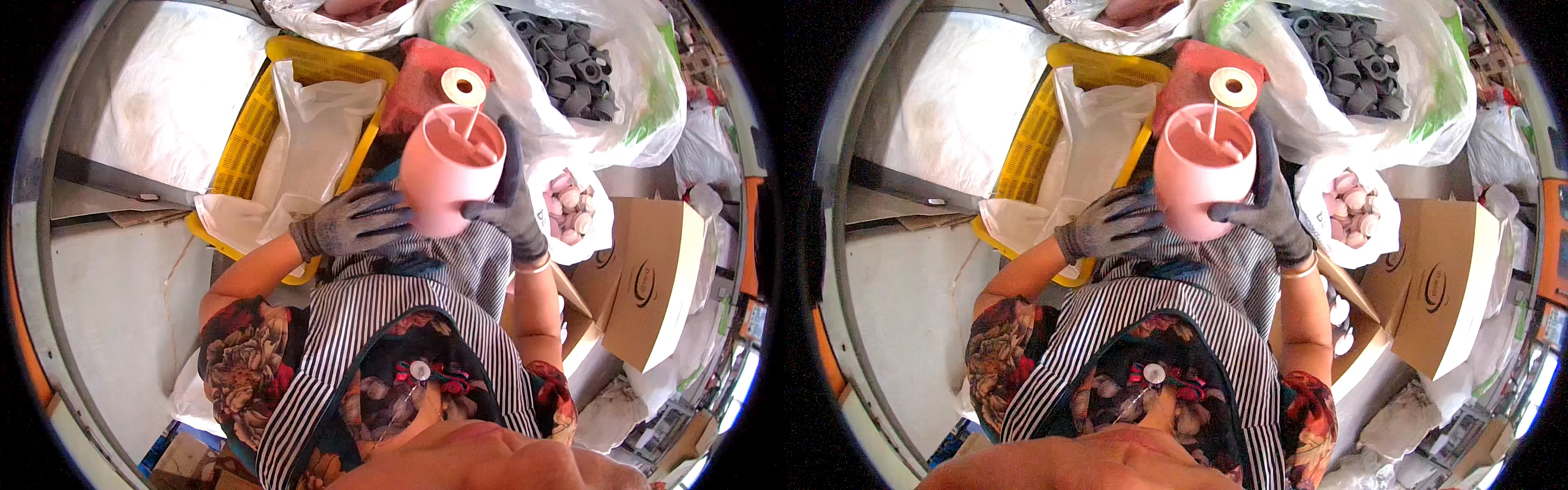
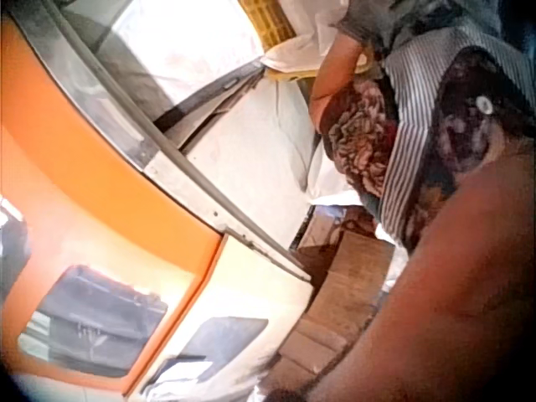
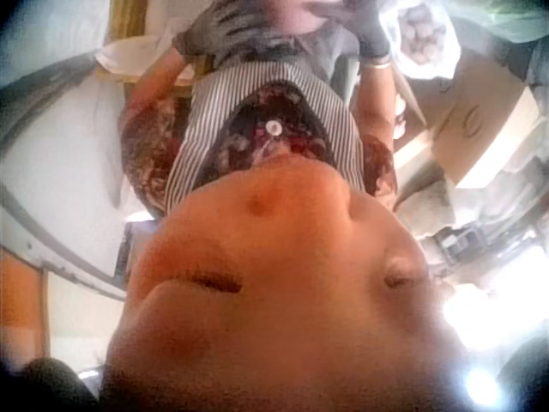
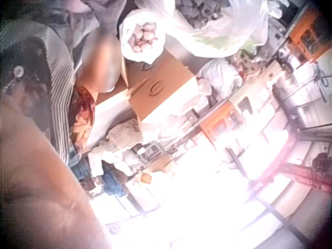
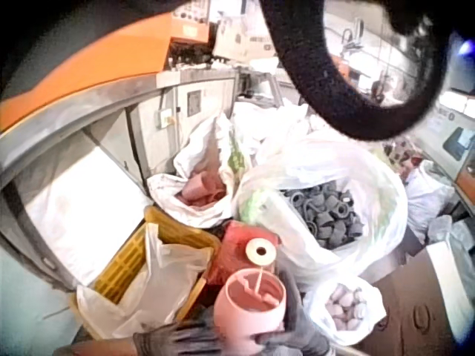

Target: The person assembles pink thermal jugs by inserting a grey top component and a lid onto the jug body, then places the finished jug into a cardboard box.

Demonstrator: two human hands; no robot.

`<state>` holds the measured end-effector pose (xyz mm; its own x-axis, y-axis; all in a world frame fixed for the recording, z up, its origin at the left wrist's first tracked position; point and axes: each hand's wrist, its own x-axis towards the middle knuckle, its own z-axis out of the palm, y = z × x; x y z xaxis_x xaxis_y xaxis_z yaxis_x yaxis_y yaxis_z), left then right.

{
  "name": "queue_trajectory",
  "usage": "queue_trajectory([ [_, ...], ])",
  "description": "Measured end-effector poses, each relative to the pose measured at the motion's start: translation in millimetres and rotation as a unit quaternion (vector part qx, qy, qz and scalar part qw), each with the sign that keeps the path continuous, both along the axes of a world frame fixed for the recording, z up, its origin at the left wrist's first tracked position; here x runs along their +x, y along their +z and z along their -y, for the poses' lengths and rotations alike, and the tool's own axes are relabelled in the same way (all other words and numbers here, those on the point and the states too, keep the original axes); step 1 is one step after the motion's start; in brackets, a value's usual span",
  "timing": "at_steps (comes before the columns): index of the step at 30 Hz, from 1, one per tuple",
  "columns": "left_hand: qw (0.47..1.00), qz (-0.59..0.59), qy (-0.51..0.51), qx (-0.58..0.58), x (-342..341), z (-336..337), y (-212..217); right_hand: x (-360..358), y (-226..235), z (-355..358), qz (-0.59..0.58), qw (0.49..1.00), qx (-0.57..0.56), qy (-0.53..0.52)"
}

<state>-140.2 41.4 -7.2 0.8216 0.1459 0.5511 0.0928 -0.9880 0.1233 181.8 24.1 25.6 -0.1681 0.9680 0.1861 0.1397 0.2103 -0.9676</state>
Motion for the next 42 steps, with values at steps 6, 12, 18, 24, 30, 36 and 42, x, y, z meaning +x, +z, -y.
queue_trajectory([
  [6,0.993,0.113,-0.007,-0.020,62,1,27,11,-37,54,0.012,0.997,0.070,-0.032],
  [12,0.997,0.012,0.072,0.018,124,4,46,9,-38,76,0.215,0.952,0.176,-0.127],
  [18,0.997,-0.071,-0.019,-0.013,121,-4,46,-3,-27,74,0.147,0.966,0.172,-0.124],
  [24,0.890,0.146,0.020,-0.431,129,-21,86,-1,-28,74,0.174,0.964,0.171,-0.106],
  [30,0.798,0.360,0.102,-0.472,117,-30,101,-4,-32,90,0.151,0.971,0.130,-0.129],
  [36,0.861,0.393,0.211,-0.243,60,-237,103,-7,-32,84,0.096,0.984,0.092,-0.120],
  [42,0.903,0.165,0.366,0.151,39,-328,67,-4,-18,67,0.081,0.988,0.099,-0.084],
])
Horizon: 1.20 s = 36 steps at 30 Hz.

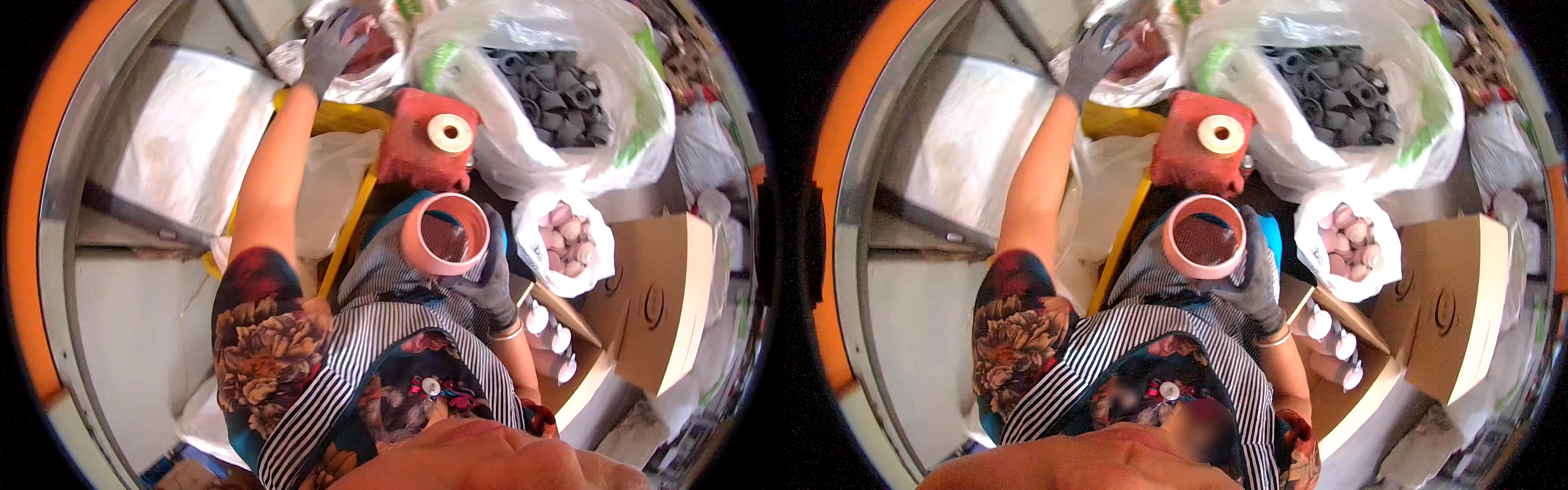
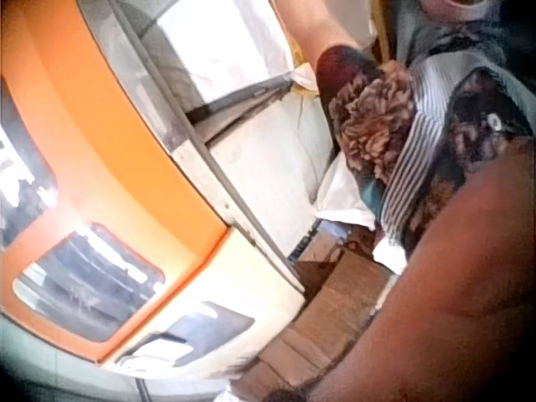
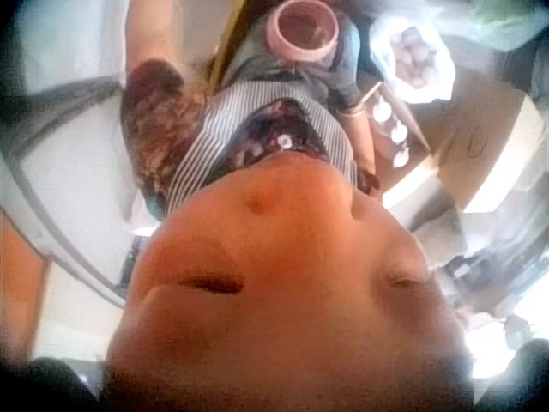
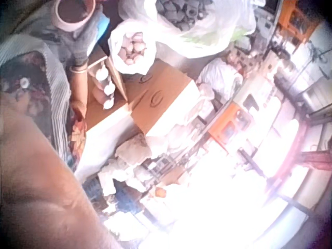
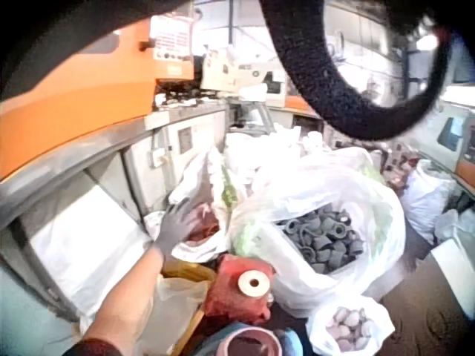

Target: The person assembles pink thermal jugs by inserting a grey top component and a lid onto the jug body, then places the finished jug into a cardboard box.

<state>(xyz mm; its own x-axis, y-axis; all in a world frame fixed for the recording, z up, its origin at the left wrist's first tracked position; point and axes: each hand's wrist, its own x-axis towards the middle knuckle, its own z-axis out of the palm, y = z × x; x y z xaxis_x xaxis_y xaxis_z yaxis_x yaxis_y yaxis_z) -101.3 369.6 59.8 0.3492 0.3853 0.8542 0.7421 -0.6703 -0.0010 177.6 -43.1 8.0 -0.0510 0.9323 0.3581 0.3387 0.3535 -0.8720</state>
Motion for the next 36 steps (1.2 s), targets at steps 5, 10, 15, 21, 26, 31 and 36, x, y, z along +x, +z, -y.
queue_trajectory([
  [5,0.526,0.278,-0.448,-0.667,61,177,-40,18,11,-38,-0.201,0.951,-0.156,0.174],
  [10,0.527,0.364,-0.387,-0.664,59,245,-67,58,11,-96,0.189,0.931,-0.247,0.192],
  [15,0.555,0.395,-0.281,-0.677,30,245,-102,165,4,-192,-0.027,0.979,-0.202,-0.020],
  [21,0.586,0.426,-0.260,-0.638,29,235,-124,307,-101,-358,0.399,0.857,-0.223,-0.238],
  [26,0.530,0.457,-0.235,-0.675,31,228,-118,331,-198,-419,0.398,0.847,-0.140,-0.324],
  [31,0.442,0.506,-0.279,-0.686,38,223,-113,322,-197,-421,0.431,0.757,-0.387,-0.302],
  [36,0.389,0.530,-0.268,-0.704,55,222,-106,299,-134,-389,0.411,0.805,-0.260,-0.340],
])
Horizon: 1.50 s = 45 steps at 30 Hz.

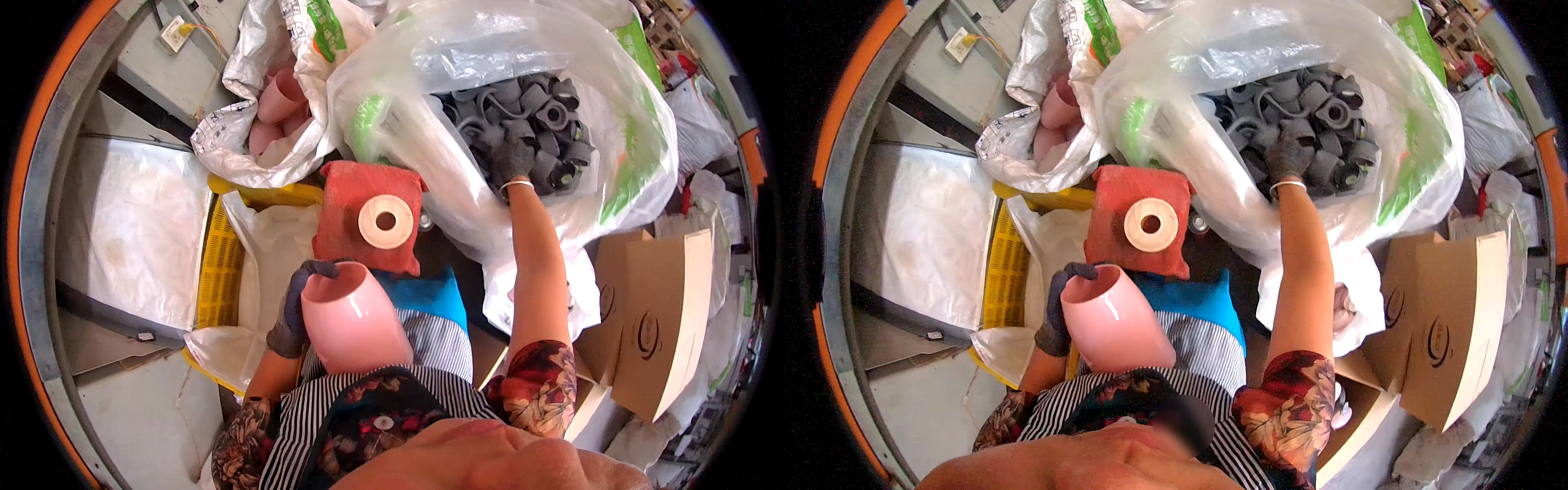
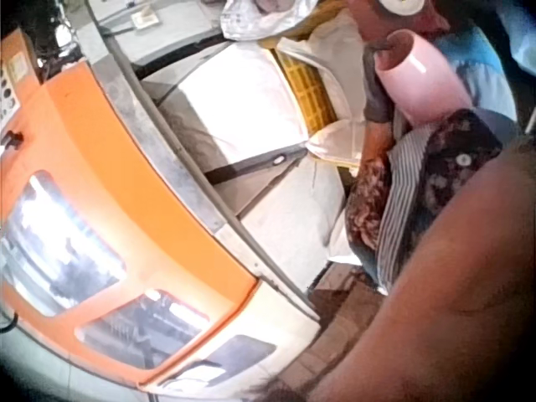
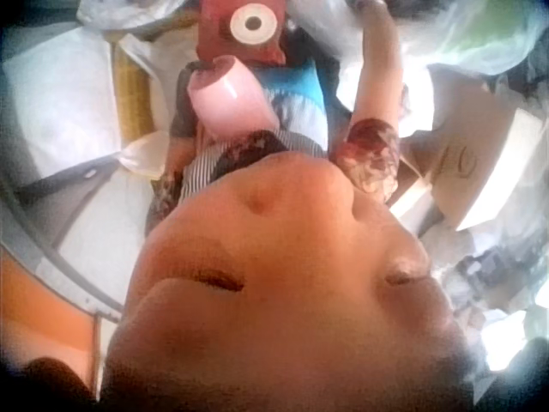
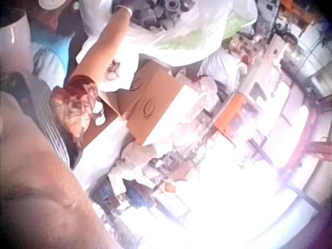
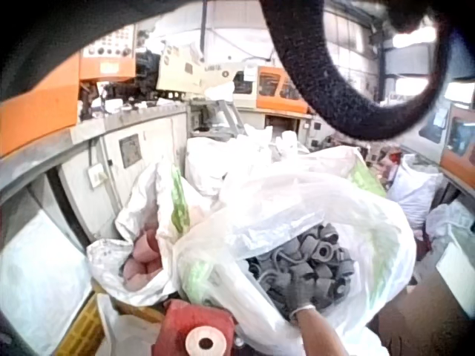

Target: The person assembles pink thermal jugs by inserting a grey top component and a lid onto the jug body, then places the finished jug into a cardboard box.

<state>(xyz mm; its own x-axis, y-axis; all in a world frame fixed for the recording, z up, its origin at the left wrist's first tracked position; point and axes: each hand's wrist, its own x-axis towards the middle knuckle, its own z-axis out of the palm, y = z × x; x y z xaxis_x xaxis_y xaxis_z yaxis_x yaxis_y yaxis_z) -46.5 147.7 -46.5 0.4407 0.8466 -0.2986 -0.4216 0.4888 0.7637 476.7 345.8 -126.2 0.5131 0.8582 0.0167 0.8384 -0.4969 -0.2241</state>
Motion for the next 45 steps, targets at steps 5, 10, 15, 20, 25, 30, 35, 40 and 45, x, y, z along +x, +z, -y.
queue_trajectory([
  [5,0.994,-0.035,0.002,0.107,-6,4,-8,-15,135,98,0.048,0.978,0.179,0.100],
  [10,0.953,-0.220,0.035,0.204,-26,4,-40,-101,168,255,-0.028,0.917,0.059,0.394],
  [15,0.941,-0.164,0.037,0.294,-31,19,-41,-162,126,347,0.042,0.900,0.111,0.420],
  [20,0.927,-0.166,0.054,0.332,-16,47,-6,-227,98,426,-0.495,0.817,0.294,0.024],
  [25,0.943,-0.096,-0.015,0.319,-2,53,22,-256,75,415,-0.216,0.910,0.342,0.092],
  [30,0.964,-0.023,-0.155,0.215,13,52,26,-223,175,402,-0.442,0.823,0.357,0.008],
  [35,0.888,-0.105,-0.209,0.395,30,69,26,-224,231,390,0.013,0.908,0.162,0.387],
  [40,0.907,-0.082,-0.181,0.370,33,72,18,-233,199,361,-0.417,0.894,0.016,0.161],
  [45,0.642,-0.427,-0.147,0.619,29,65,-23,-232,183,352,-0.470,0.868,0.044,0.157],
])
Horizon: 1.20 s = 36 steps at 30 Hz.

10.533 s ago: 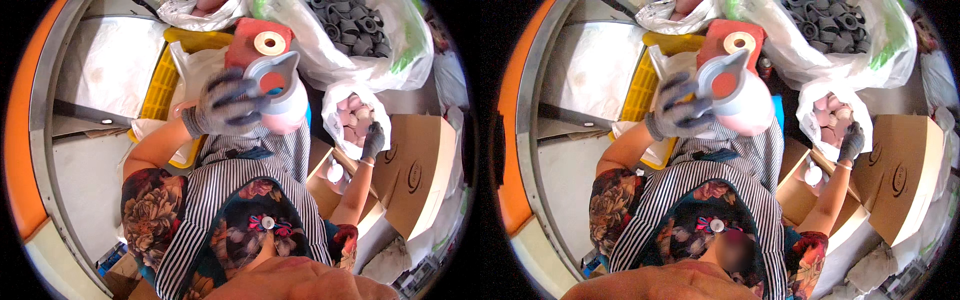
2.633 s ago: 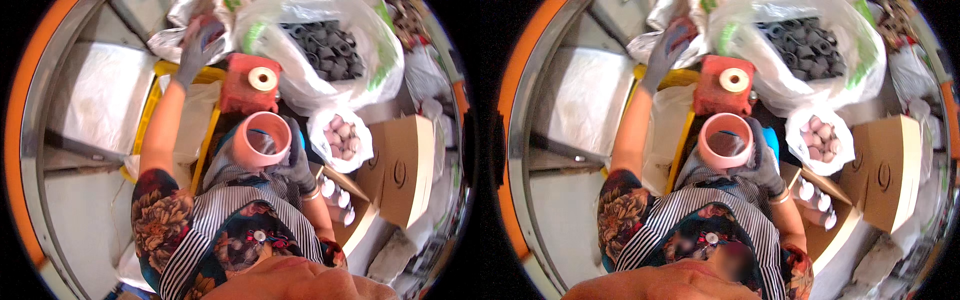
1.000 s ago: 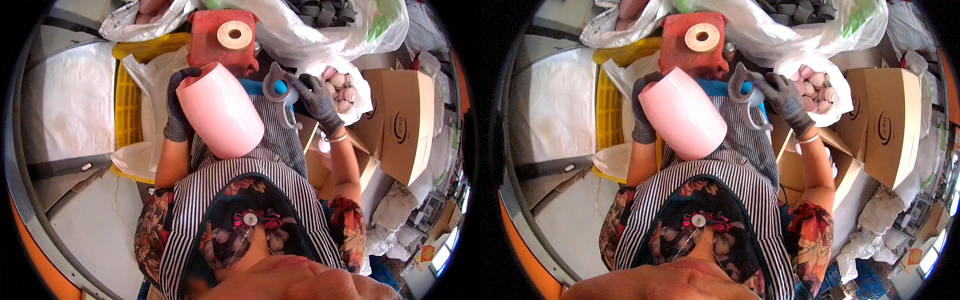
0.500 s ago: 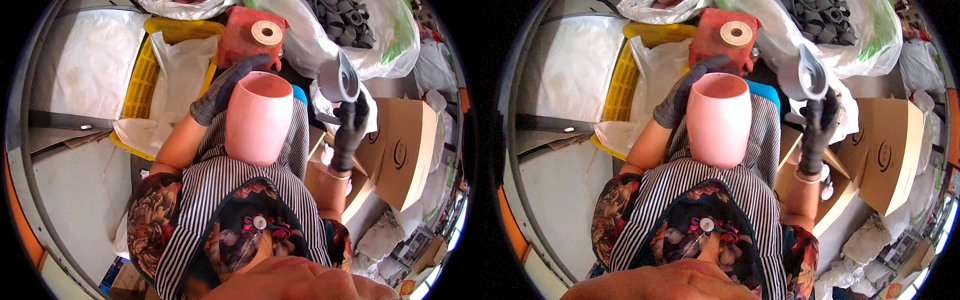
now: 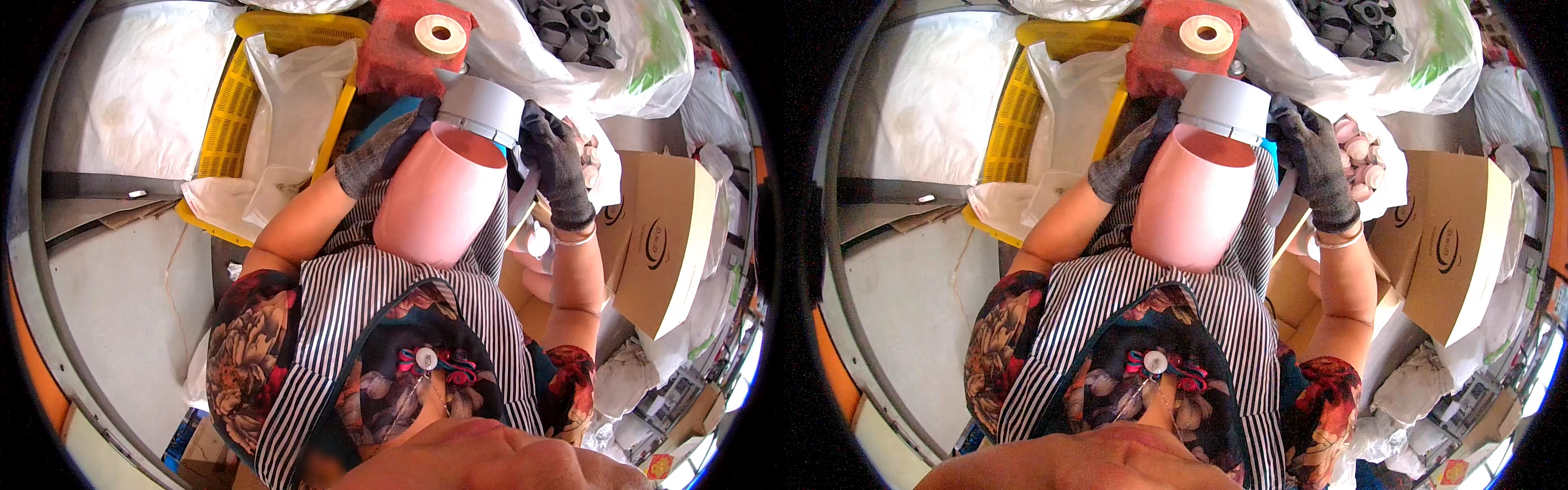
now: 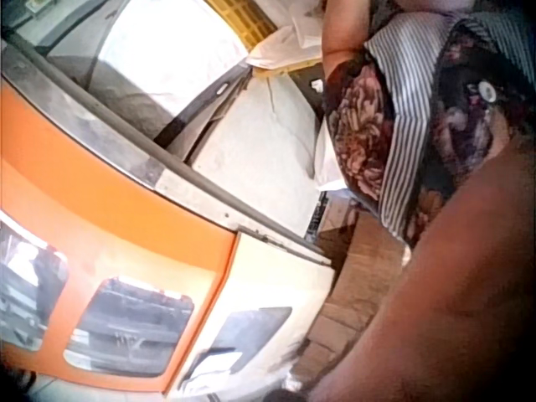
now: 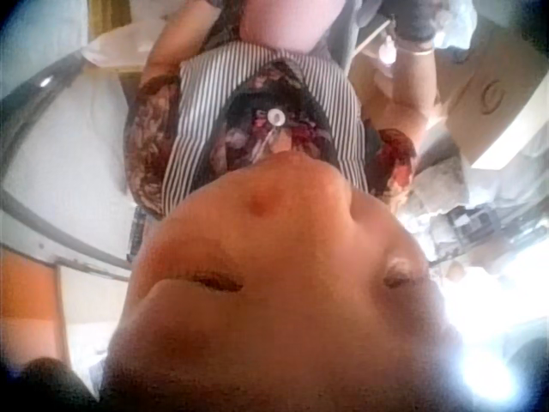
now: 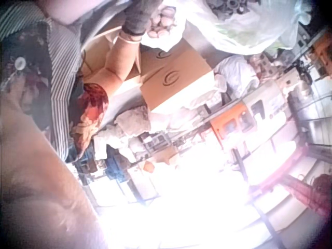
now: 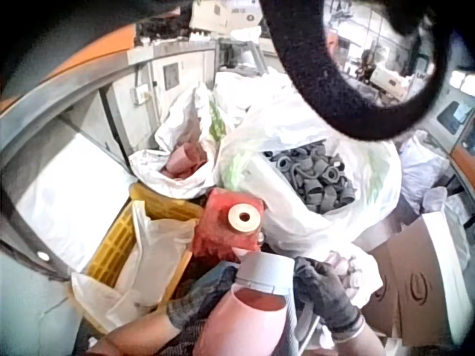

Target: The person assembles pink thermal jugs by inserting a grey top component and a lid onto the jug body, then places the finished jug into a cardboard box.

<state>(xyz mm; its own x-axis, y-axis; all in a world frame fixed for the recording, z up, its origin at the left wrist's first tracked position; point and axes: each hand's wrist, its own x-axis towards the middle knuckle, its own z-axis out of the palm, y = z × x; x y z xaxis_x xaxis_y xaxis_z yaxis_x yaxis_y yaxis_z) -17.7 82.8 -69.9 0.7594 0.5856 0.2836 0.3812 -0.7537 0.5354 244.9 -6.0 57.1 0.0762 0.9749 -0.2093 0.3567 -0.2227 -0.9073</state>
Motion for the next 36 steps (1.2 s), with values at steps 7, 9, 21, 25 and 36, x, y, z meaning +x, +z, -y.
queue_trajectory([
  [7,0.991,0.076,-0.050,-0.097,6,3,-22,-9,5,3,-0.148,0.976,-0.086,-0.137],
  [9,0.996,0.065,-0.051,-0.042,3,4,-3,-12,4,6,-0.128,0.978,-0.071,-0.151],
  [21,0.918,0.131,-0.164,-0.337,3,-3,39,-15,-57,24,0.049,0.992,0.081,-0.084],
  [25,0.969,0.097,-0.218,-0.070,-1,-3,13,-13,-65,26,0.065,0.990,0.108,-0.057],
  [36,0.708,0.166,-0.075,-0.683,13,5,63,-22,-41,29,0.108,0.990,0.077,-0.045],
])
